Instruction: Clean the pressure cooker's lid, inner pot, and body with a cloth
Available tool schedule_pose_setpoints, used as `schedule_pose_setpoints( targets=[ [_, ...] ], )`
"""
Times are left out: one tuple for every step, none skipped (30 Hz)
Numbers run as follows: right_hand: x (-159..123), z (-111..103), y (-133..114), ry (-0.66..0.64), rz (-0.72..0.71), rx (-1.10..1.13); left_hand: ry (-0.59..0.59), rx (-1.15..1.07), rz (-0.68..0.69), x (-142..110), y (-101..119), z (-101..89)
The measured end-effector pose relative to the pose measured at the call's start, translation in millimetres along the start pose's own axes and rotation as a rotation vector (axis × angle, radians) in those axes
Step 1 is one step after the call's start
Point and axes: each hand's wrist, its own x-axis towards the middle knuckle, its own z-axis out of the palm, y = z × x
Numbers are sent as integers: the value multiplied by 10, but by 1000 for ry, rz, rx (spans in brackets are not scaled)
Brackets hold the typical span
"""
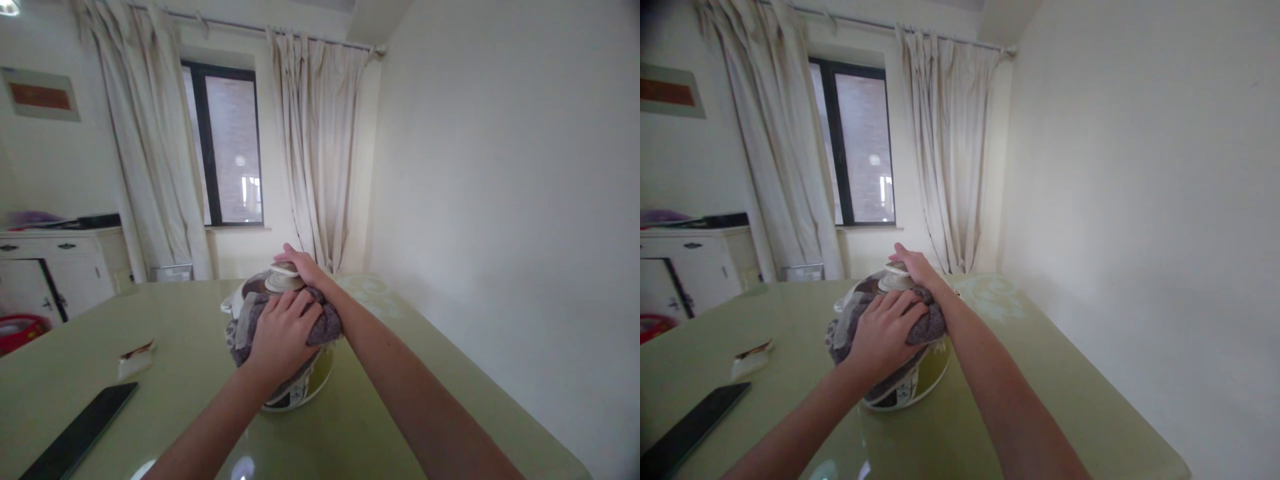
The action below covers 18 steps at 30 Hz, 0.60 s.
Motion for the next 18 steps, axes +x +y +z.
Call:
schedule_pose_setpoints(
  targets=[
    [-18, -14, -8, -24, 0, 13, -19, 28, 55, 50, 18, 7],
    [-42, -24, -15, -45, -11, 23, -31, 43, 111, 80, 27, 17],
    [-69, -27, -22, -55, -31, 30, -38, 47, 165, 89, 33, 35],
    [-96, -24, -26, -56, -55, 32, -38, 43, 224, 75, 41, 66],
    [-120, -14, -29, -51, -78, 30, -36, 42, 288, 38, 56, 118],
    [-141, 0, -31, -46, -94, 26, -30, 47, 360, -23, 84, 194],
    [-157, 17, -31, -44, -100, 24, -22, 64, 435, -106, 128, 297],
    [-168, 33, -31, -46, -97, 22, -13, 90, 504, -211, 187, 424],
    [-174, 47, -31, -48, -88, 20, 5, 121, 570, -336, 258, 567],
    [-178, 57, -32, -48, -77, 17, 11, 154, 586, -477, 332, 717],
    [-179, 63, -34, -43, -69, 12, 32, 177, 588, -630, 400, 859],
    [-180, 64, -37, -39, -65, 4, 56, 191, 598, -789, 450, 982],
    [-181, 62, -40, -33, -68, -8, 106, 210, 620, -947, 471, 1074],
    [-182, 57, -42, -28, -75, -21, 135, 242, 630, -1100, 457, 1130],
    [-183, 52, -42, -27, -83, -35, 174, 274, 614, -1240, 408, 1148],
    [-184, 48, -40, -27, -92, -47, 169, 306, 645, -1365, 328, 1134],
    [-184, 45, -37, -26, -102, -58, 156, 332, 633, -1471, 228, 1096],
    [-183, 43, -31, -24, -112, -68, 169, 330, 623, -1557, 120, 1044]
  ],
)
